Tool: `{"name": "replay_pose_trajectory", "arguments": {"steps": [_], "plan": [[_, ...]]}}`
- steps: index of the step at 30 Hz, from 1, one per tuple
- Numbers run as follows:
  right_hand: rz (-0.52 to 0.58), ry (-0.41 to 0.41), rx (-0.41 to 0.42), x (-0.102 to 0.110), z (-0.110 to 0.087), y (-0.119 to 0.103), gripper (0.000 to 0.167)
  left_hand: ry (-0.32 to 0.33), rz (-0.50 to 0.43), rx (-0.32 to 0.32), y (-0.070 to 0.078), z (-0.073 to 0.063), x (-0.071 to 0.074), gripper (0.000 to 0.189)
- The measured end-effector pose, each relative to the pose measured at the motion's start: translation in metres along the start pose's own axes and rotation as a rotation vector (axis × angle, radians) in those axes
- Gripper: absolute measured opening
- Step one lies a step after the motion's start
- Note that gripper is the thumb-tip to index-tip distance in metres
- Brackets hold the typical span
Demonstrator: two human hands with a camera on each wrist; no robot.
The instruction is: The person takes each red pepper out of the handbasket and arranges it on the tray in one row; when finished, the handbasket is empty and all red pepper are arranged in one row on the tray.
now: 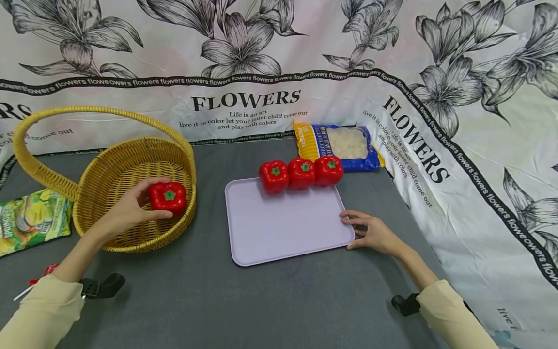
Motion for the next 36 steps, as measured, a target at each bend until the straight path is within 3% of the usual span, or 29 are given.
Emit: {"name": "replay_pose_trajectory", "arguments": {"steps": [11,17,21,28,36], "plan": [[0.002,0.003,0.000,0.000,0.000,-0.001,0.068,0.029,0.097,0.018,-0.002,0.000,0.008,0.073],[0.003,0.004,0.000,0.001,0.000,-0.001,0.068,0.023,0.148,-0.003,0.001,-0.001,0.012,0.077],[0.003,0.002,0.001,0.001,0.001,0.000,0.068,0.033,0.162,0.024,0.000,-0.003,0.013,0.072],[0.003,-0.003,0.000,0.000,0.001,0.001,0.068,0.086,0.108,0.049,-0.003,-0.004,0.017,0.064],[-0.005,0.001,-0.008,0.001,0.001,-0.001,0.068,0.118,0.057,0.032,0.005,-0.004,0.023,0.059]]}}
Point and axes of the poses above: each hand's wrist, its own z-axis towards the middle knuckle, its own x-axis out of the back of the hand, y = z × x, the point moved 6 cm from there along z, towards the middle knuckle, and after that the axes turned 10 degrees about -x, right-handed, at the moved point
